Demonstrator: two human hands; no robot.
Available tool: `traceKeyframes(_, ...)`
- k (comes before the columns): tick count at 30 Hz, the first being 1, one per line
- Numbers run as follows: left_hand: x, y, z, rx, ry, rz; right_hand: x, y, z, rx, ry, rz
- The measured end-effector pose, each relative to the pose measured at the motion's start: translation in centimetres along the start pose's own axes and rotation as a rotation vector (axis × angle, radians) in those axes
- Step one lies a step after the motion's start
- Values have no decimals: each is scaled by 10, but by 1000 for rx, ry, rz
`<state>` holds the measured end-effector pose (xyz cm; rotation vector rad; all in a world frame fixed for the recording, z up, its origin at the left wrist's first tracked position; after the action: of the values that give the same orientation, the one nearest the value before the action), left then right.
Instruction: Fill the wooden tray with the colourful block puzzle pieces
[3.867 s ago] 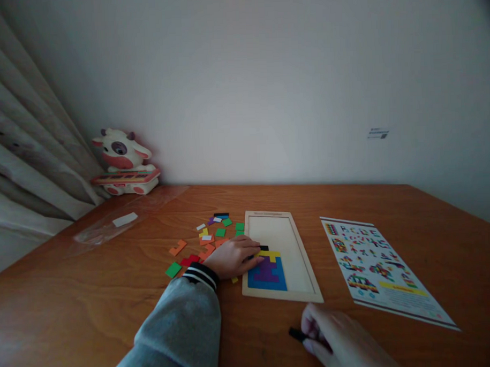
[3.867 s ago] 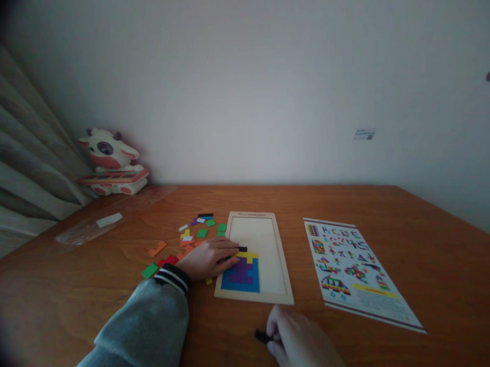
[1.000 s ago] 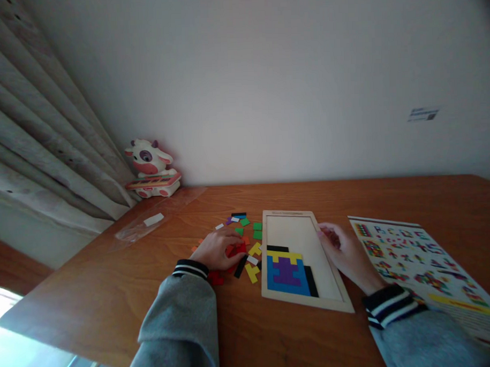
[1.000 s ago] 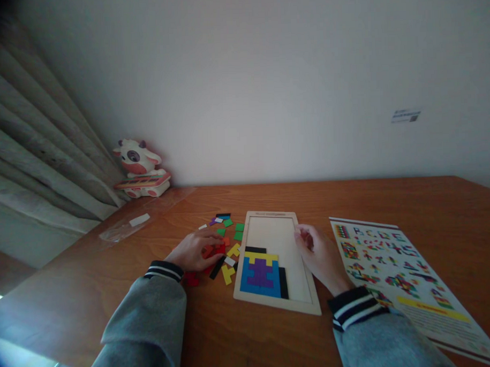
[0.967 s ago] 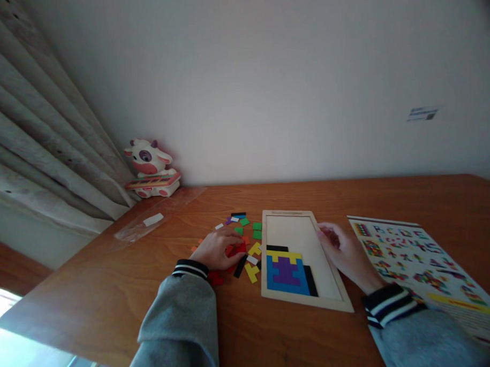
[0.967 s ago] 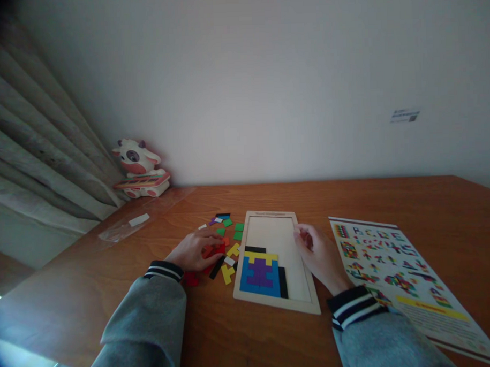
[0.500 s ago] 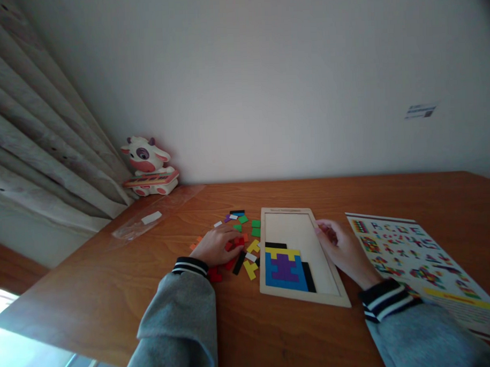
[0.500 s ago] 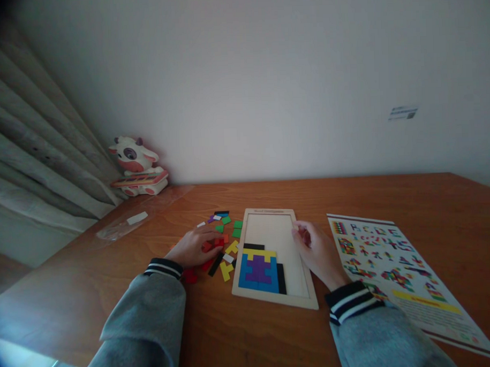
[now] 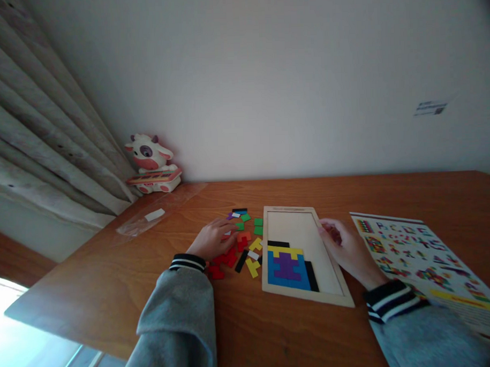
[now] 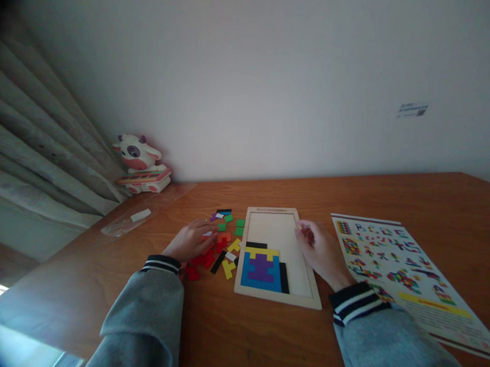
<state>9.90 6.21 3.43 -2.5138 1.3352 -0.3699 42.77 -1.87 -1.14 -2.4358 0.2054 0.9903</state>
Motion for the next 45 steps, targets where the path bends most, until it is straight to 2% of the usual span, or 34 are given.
traceKeyframes(5,-9,8,-6,10,2,-19,0,0,0,-2,0,1)
traceKeyframes(13,19,3,-1,-32,59,97,-1,1,1,-9,-6,10)
traceKeyframes(22,23,1,8,-68,42,107,2,0,2,-22,-14,5)
traceKeyframes(34,33,-4,6,-37,59,149,7,-1,5,-23,-15,9)
traceKeyframes(38,31,-4,9,-22,25,134,2,0,3,-22,-18,7)
traceKeyframes(45,26,-2,17,-95,19,70,0,1,2,-20,-10,2)
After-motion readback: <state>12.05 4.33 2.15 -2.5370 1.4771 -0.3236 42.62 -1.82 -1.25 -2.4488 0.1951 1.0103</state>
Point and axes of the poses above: each hand's wrist, its own y-axis away from the middle knuckle, its own z-axis out of the palm, x = y × z, the point moved 8 cm from there along -y, towards the middle knuckle, and after that the axes turned 5 degrees about z, right-handed, at the moved point
